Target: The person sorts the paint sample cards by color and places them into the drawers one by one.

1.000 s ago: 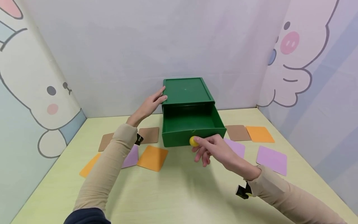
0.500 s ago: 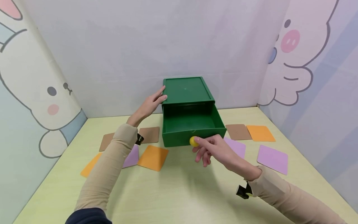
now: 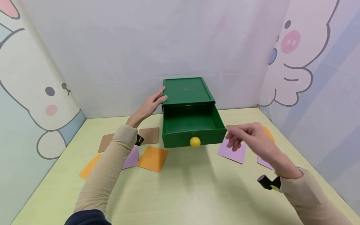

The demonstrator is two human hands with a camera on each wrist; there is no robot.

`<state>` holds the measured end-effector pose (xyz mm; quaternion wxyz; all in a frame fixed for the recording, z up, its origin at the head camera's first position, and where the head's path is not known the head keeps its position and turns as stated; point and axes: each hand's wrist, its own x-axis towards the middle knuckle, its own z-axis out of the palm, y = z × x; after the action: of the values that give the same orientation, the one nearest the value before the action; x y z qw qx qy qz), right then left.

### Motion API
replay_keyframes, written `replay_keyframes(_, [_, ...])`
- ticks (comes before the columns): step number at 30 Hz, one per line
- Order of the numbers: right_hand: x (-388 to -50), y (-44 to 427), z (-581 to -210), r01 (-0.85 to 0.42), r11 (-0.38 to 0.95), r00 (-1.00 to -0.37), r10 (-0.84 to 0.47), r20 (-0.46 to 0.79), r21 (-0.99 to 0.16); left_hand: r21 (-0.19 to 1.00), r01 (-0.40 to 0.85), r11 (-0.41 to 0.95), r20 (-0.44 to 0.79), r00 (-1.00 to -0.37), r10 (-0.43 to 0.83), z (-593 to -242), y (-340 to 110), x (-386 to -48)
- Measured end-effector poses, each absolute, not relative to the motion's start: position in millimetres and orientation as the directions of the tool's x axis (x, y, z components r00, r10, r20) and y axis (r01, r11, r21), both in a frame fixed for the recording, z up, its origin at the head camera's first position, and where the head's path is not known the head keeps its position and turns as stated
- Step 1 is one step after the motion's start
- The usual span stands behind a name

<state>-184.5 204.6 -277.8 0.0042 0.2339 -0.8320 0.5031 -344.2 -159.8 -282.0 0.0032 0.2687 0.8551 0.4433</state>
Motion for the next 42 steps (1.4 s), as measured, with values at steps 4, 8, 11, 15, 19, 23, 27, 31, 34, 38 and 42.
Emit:
replay_keyframes(4, [-214.3,226.8,-293.4,-0.378,0.494,-0.919,-0.304,0.251,-0.783,0.769,0.438,0.467,0.217,-0.864,0.454,-275.9,-159.1,-337.5])
replay_keyframes(8, [-247.4,247.4,-331.1,-0.409,0.678,-0.901,-0.404,0.155,-0.61,0.76,0.448,0.471,0.235,-0.865,0.443,-287.5,-163.5,-349.3])
replay_keyframes(11, [-261.4,256.6,-359.8,-0.451,0.769,-0.877,-0.476,0.065,-0.453,0.755,0.454,0.474,0.247,-0.866,0.436,-294.1,-166.0,-354.6])
replay_keyframes(15, [-265.4,259.9,-384.3,-0.431,0.852,-0.888,-0.458,-0.027,-0.298,0.756,0.454,0.471,0.25,-0.866,0.433,-296.5,-166.8,-355.6])
replay_keyframes(19, [-264.2,256.8,-393.1,-0.402,0.889,-0.903,-0.425,-0.065,-0.222,0.763,0.444,0.469,0.24,-0.869,0.433,-293.6,-165.1,-353.5])
replay_keyframes(23, [-264.3,253.5,-393.5,-0.409,0.892,-0.903,-0.425,-0.054,-0.192,0.767,0.439,0.469,0.227,-0.868,0.441,-283.4,-161.2,-344.2])
replay_keyframes(27, [-266.8,254.1,-394.0,-0.423,0.888,-0.9,-0.435,-0.034,-0.18,0.763,0.436,0.477,0.217,-0.868,0.447,-271.7,-157.6,-329.9])
replay_keyframes(31, [-269.5,256.4,-395.4,-0.439,0.88,-0.894,-0.448,-0.006,-0.182,0.761,0.437,0.48,0.214,-0.867,0.45,-268.1,-156.6,-323.8])
replay_keyframes(34, [-270.8,257.8,-391.8,-0.459,0.859,-0.884,-0.467,0.02,-0.228,0.758,0.435,0.486,0.21,-0.868,0.45,-268.8,-156.6,-325.1])
replay_keyframes(38, [-269.2,260.1,-375.0,-0.459,0.822,-0.88,-0.474,0.043,-0.338,0.761,0.431,0.486,0.212,-0.872,0.442,-279.0,-159.5,-339.4])
replay_keyframes(42, [-267.0,263.0,-350.2,-0.452,0.809,-0.884,-0.461,0.072,-0.376,0.76,0.436,0.482,0.225,-0.872,0.434,-290.0,-162.3,-352.8])
